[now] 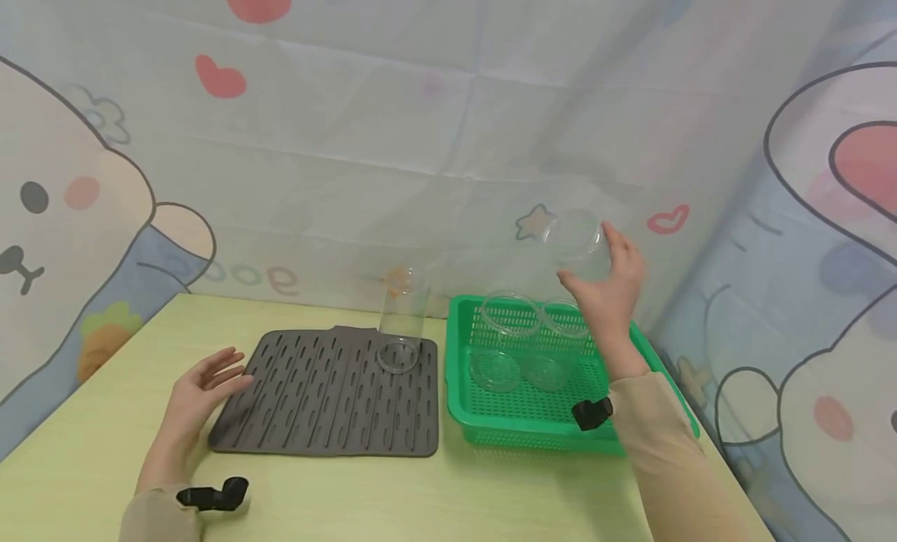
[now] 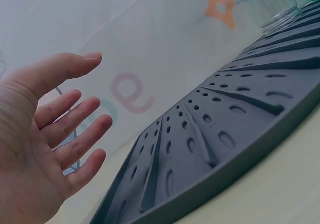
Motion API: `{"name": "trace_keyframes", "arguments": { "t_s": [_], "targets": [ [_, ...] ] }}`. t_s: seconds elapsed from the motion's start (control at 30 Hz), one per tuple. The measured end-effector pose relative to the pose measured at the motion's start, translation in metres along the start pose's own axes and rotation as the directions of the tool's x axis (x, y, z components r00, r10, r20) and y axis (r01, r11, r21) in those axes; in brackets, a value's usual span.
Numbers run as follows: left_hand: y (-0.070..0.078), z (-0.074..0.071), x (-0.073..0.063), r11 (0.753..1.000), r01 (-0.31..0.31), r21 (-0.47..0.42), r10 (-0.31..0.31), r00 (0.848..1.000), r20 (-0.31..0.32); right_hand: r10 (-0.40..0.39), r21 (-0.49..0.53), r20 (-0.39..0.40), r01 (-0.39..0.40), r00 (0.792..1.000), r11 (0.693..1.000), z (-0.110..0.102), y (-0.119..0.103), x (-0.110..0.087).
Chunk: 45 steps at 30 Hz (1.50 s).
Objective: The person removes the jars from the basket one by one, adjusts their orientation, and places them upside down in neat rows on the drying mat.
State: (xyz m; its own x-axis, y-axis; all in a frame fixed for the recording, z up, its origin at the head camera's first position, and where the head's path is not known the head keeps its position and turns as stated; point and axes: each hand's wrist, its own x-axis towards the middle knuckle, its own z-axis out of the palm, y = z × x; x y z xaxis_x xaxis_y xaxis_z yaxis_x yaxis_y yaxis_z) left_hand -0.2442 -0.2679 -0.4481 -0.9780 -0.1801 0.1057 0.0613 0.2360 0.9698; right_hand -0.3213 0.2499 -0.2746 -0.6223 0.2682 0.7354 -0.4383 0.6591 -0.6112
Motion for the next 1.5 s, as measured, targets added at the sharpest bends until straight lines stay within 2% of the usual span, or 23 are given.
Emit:
{"name": "trace_keyframes", "arguments": {
  "t_s": [0.1,0.27,0.53,0.73,1.03,1.27,1.4,1.5],
  "targets": [
    [0.003,0.003,-0.001,1.0,-0.023,0.005,0.023,1.0,0.015,-0.084,0.007,0.008,0.084,0.996,0.996,0.008,-0.008,-0.005],
    [0.009,0.011,-0.002,0.998,-0.059,0.026,0.057,0.995,0.078,-0.185,0.017,0.035,0.185,0.982,0.983,0.018,-0.023,-0.016],
    [0.024,0.03,0.001,0.99,-0.137,-0.018,0.138,0.974,0.177,-0.324,0.031,0.07,0.323,0.943,0.946,0.037,-0.047,-0.034],
    [0.039,0.044,0.001,0.974,-0.224,-0.044,0.228,0.95,0.215,-0.385,0.031,0.113,0.384,0.916,0.923,0.053,-0.062,-0.051],
    [0.068,0.055,-0.003,0.942,-0.334,-0.026,0.331,0.917,0.221,-0.491,0.01,0.183,0.497,0.852,0.867,0.075,-0.084,-0.077],
    [0.077,0.066,-0.005,0.937,-0.348,-0.019,0.342,0.908,0.243,-0.522,0.01,0.219,0.533,0.825,0.846,0.091,-0.103,-0.092],
    [0.082,0.074,-0.008,0.934,-0.356,-0.026,0.35,0.9,0.261,-0.549,-0.018,0.25,0.571,0.797,0.821,0.1,-0.109,-0.102],
    [0.087,0.079,-0.01,0.927,-0.372,-0.043,0.368,0.887,0.279,-0.56,-0.066,0.293,0.601,0.775,0.796,0.106,-0.113,-0.111]
  ]
}}
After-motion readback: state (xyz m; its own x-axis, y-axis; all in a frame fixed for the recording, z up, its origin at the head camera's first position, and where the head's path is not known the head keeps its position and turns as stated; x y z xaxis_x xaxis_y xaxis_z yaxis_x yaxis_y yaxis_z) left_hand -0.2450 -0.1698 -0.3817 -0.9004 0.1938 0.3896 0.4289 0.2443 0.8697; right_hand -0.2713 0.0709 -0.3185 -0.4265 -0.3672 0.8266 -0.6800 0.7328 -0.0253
